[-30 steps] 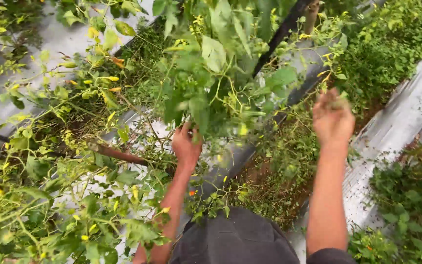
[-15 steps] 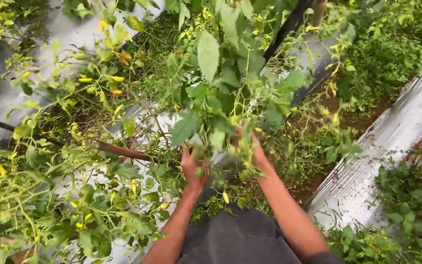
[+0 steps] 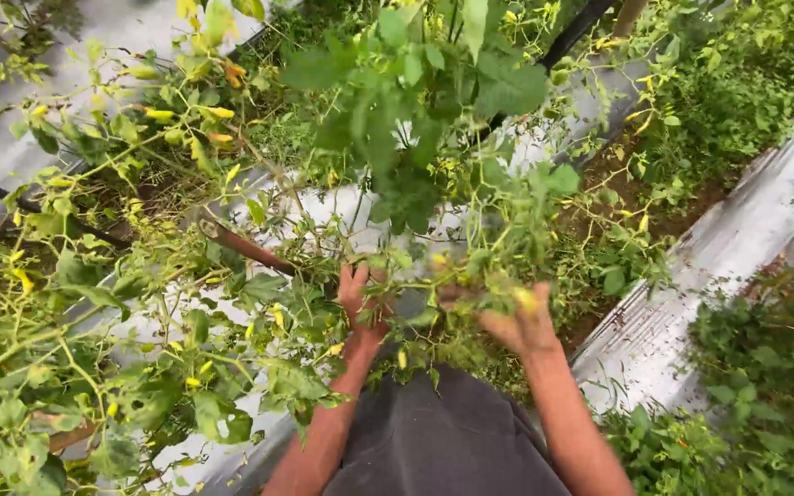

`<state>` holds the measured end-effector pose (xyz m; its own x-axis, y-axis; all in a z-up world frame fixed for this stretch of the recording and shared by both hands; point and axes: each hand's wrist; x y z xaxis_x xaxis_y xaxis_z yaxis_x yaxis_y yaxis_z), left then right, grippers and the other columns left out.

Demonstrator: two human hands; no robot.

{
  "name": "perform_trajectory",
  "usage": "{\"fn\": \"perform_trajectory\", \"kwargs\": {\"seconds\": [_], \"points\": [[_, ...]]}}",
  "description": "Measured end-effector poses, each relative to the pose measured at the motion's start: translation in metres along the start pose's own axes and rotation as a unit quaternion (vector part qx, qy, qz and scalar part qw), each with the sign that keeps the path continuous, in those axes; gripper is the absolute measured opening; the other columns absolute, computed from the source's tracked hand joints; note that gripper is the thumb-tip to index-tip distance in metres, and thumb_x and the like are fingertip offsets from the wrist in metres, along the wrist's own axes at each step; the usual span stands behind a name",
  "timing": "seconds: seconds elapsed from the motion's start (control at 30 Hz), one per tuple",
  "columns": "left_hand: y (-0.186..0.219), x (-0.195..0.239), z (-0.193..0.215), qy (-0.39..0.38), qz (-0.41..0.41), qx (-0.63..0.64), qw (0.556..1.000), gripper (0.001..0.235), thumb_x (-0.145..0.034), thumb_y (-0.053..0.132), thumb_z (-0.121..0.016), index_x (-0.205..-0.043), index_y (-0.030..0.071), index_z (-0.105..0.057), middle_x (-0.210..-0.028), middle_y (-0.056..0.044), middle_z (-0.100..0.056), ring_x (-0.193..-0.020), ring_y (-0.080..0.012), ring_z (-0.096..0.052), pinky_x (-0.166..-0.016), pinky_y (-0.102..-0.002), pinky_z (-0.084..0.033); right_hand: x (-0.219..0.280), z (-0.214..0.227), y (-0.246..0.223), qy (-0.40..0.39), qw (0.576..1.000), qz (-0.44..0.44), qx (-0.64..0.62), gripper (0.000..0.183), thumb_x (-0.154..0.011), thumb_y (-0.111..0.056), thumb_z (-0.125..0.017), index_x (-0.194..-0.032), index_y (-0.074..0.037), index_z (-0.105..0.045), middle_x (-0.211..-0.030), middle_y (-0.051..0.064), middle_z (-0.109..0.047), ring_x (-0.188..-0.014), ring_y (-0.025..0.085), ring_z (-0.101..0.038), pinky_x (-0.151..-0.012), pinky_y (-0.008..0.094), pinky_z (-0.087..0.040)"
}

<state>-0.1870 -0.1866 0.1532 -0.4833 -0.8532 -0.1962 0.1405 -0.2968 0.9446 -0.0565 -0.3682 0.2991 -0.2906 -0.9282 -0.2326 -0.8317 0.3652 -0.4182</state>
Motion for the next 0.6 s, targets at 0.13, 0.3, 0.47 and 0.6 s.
{"fn": "perform_trajectory", "kwargs": {"seconds": [0.13,0.3,0.47,0.6], "points": [[0.0,0.01,-0.013,0.043,-0.022,0.046,0.998,0.012,-0.102,0.002,-0.054,-0.105,0.002,-0.065,-0.119,-0.001,-0.04,-0.095,0.0021,-0.034,-0.079,-0.004,-0.038,-0.013,-0.038,-0.007,0.154,0.979,0.08,-0.109,0.11,-0.079,-0.07,-0.076,-0.154,-0.008,-0.025,-0.157,0.031,-0.037,-0.14,0.049,-0.045,-0.114,0.071,-0.036],[0.043,-0.006,0.019,0.045,0.268,0.274,0.922,0.018,-0.106,0.021,-0.053,-0.113,0.008,-0.063,-0.102,-0.013,-0.054,-0.084,-0.0179,-0.05,-0.069,-0.032,-0.052,0.006,-0.023,-0.008,0.143,0.982,0.124,-0.001,0.103,-0.083,-0.061,-0.08,-0.156,-0.008,-0.03,-0.159,0.033,-0.032,-0.139,0.05,-0.045,-0.111,0.065,-0.045],[0.002,0.005,0.01,-0.016,0.165,0.105,0.98,0.017,-0.099,0.023,-0.068,-0.105,0.007,-0.065,-0.102,-0.015,-0.052,-0.086,-0.0229,-0.055,-0.064,-0.033,-0.053,0.01,-0.037,-0.018,0.193,0.962,0.192,-0.013,0.106,-0.083,-0.06,-0.076,-0.155,-0.001,-0.026,-0.158,0.033,-0.034,-0.138,0.049,-0.048,-0.116,0.06,-0.044],[0.04,0.002,0.016,-0.041,0.244,0.228,0.942,0.027,-0.102,0.034,-0.065,-0.101,0.007,-0.067,-0.091,-0.013,-0.055,-0.065,-0.0209,-0.052,-0.053,-0.03,-0.052,0.009,-0.062,-0.03,0.337,0.906,0.253,-0.043,0.076,-0.082,-0.063,-0.066,-0.14,-0.015,-0.054,-0.149,0.021,-0.046,-0.13,0.038,-0.056,-0.118,0.064,-0.041]]}}
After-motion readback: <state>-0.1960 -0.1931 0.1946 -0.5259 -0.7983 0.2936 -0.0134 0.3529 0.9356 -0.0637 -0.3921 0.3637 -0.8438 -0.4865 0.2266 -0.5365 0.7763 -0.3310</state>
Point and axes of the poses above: each hand's wrist, its own x-axis away from the middle knuckle, its own z-axis out of the back of the hand, y = z × x
